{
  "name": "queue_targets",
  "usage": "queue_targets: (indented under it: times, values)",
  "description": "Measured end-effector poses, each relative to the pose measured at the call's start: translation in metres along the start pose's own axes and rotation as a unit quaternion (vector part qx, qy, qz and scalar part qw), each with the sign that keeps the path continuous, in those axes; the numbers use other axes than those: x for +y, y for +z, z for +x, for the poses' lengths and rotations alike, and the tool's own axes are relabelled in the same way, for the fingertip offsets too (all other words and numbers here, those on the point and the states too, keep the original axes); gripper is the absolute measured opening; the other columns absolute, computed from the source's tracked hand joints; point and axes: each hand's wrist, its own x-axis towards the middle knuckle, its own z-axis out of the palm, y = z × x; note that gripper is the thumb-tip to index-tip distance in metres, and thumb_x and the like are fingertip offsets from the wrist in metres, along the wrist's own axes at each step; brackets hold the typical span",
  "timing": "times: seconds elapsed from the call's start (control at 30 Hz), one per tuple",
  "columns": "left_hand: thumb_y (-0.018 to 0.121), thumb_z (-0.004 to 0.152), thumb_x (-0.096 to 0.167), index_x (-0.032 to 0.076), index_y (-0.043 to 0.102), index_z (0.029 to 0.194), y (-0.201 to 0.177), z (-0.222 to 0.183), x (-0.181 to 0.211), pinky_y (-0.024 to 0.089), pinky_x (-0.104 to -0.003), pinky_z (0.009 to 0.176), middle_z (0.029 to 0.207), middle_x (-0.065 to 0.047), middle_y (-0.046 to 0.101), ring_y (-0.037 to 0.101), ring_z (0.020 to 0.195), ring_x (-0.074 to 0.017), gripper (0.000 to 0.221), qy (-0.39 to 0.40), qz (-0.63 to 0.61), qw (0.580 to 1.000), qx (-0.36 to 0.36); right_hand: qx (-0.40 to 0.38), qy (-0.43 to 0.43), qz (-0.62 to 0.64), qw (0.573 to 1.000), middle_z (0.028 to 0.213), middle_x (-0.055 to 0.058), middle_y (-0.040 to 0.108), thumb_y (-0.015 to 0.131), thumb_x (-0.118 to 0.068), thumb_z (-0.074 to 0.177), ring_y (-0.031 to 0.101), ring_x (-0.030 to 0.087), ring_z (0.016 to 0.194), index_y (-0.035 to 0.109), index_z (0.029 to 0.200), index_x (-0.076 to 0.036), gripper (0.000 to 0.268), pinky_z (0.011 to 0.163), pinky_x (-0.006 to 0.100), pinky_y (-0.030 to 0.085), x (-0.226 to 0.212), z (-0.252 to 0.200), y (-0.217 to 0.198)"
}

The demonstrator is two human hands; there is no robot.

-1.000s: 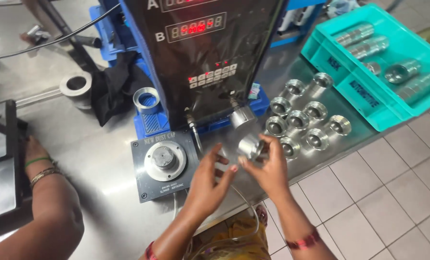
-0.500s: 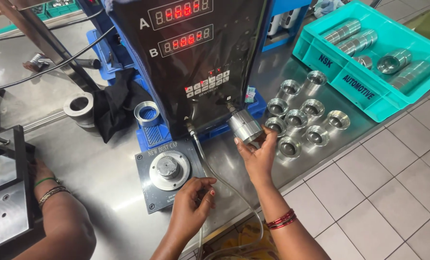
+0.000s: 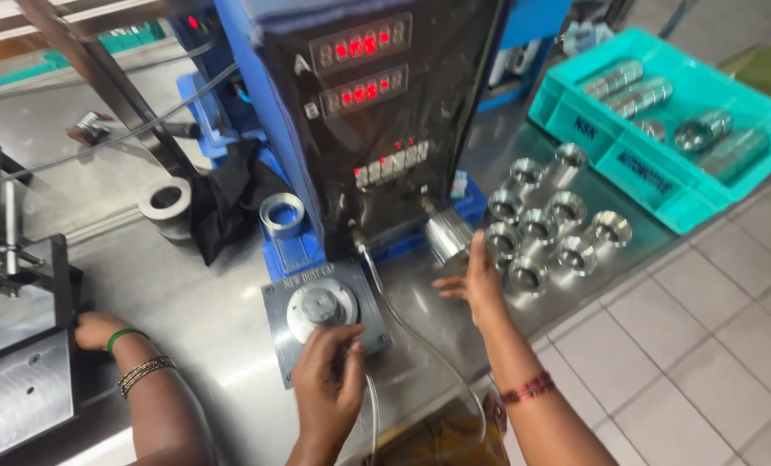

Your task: Marking and inspecting metal rings using a measuring gauge and a permanent marker at an industrial workstation.

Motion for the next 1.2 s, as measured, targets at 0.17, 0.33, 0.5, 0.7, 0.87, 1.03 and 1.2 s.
queue_targets:
  times: [0.17, 0.33, 0.5, 0.7, 0.87, 1.03, 1.2]
  values:
    - [0.064, 0.091, 0.011, -0.001, 0.055, 0.131, -0.022, -0.004, -0.046, 0.045, -0.041, 0.092, 0.118, -0.021, 0.053, 0.054, 0.108, -0.0288, 0.042, 0.07, 0.163, 0.954, 0.243, 0.163, -0.535, -0.496, 0.664, 0.127, 0.028, 0.062, 0.054, -0.051, 0.095, 0.073, 0.036, 0.097, 0.044, 0.148, -0.011, 0.067, 0.075, 0.034, 0.061, -0.019, -0.047, 0.022]
    - [0.052, 0.099, 0.022, 0.001, 0.039, 0.148, -0.027, 0.003, -0.117, 0.044, -0.039, 0.101, 0.136, -0.018, 0.044, 0.053, 0.121, -0.0277, 0.054, -0.112, -0.023, 0.968, 0.224, 0.084, -0.26, -0.309, 0.911, 0.132, 0.031, 0.064, 0.053, -0.048, 0.097, 0.069, 0.049, 0.102, 0.035, 0.158, -0.011, 0.073, 0.078, 0.046, 0.057, -0.018, -0.021, 0.013]
    - [0.041, 0.104, 0.028, 0.005, 0.041, 0.149, -0.02, 0.004, -0.122, 0.042, -0.034, 0.106, 0.14, -0.014, 0.054, 0.054, 0.126, -0.0206, 0.05, -0.236, -0.277, 0.917, 0.162, 0.094, -0.299, -0.346, 0.884, 0.136, 0.036, 0.053, 0.055, -0.051, 0.092, 0.055, 0.051, 0.119, 0.043, 0.15, -0.002, 0.077, 0.09, 0.053, 0.05, -0.02, -0.043, 0.019]
    - [0.038, 0.106, 0.029, 0.005, 0.046, 0.148, -0.02, 0.003, -0.116, 0.043, -0.033, 0.105, 0.134, -0.012, 0.062, 0.058, 0.123, -0.019, 0.049, -0.254, -0.274, 0.916, 0.148, 0.096, -0.453, -0.493, 0.737, 0.148, 0.029, 0.044, 0.068, -0.042, 0.091, 0.053, 0.043, 0.13, 0.037, 0.155, -0.013, 0.077, 0.096, 0.048, 0.054, -0.014, -0.032, 0.013]
    - [0.04, 0.105, 0.03, 0.006, 0.046, 0.148, -0.014, 0.001, -0.12, 0.044, -0.033, 0.104, 0.132, -0.013, 0.063, 0.059, 0.12, -0.0199, 0.05, -0.256, -0.261, 0.918, 0.155, 0.076, -0.229, -0.318, 0.917, 0.132, 0.036, 0.055, 0.057, -0.046, 0.094, 0.06, 0.049, 0.114, 0.037, 0.155, -0.002, 0.078, 0.091, 0.054, 0.051, -0.018, -0.032, 0.01]
    - [0.04, 0.105, 0.033, 0.007, 0.047, 0.147, -0.017, -0.001, -0.117, 0.044, -0.034, 0.105, 0.132, -0.014, 0.063, 0.059, 0.12, -0.0201, 0.049, -0.257, -0.255, 0.919, 0.154, 0.129, -0.509, -0.517, 0.676, 0.139, 0.03, 0.052, 0.07, -0.035, 0.091, 0.058, 0.041, 0.122, 0.039, 0.153, -0.009, 0.073, 0.097, 0.048, 0.053, -0.009, -0.035, 0.017]
    - [0.038, 0.105, 0.039, 0.009, 0.045, 0.147, -0.026, -0.008, -0.111, 0.045, -0.034, 0.104, 0.132, -0.013, 0.061, 0.059, 0.12, -0.0192, 0.052, -0.266, -0.248, 0.919, 0.152, 0.086, -0.282, -0.388, 0.873, 0.135, 0.024, 0.062, 0.067, -0.043, 0.092, 0.064, 0.04, 0.114, 0.041, 0.153, -0.007, 0.076, 0.091, 0.045, 0.053, -0.031, -0.028, 0.009]
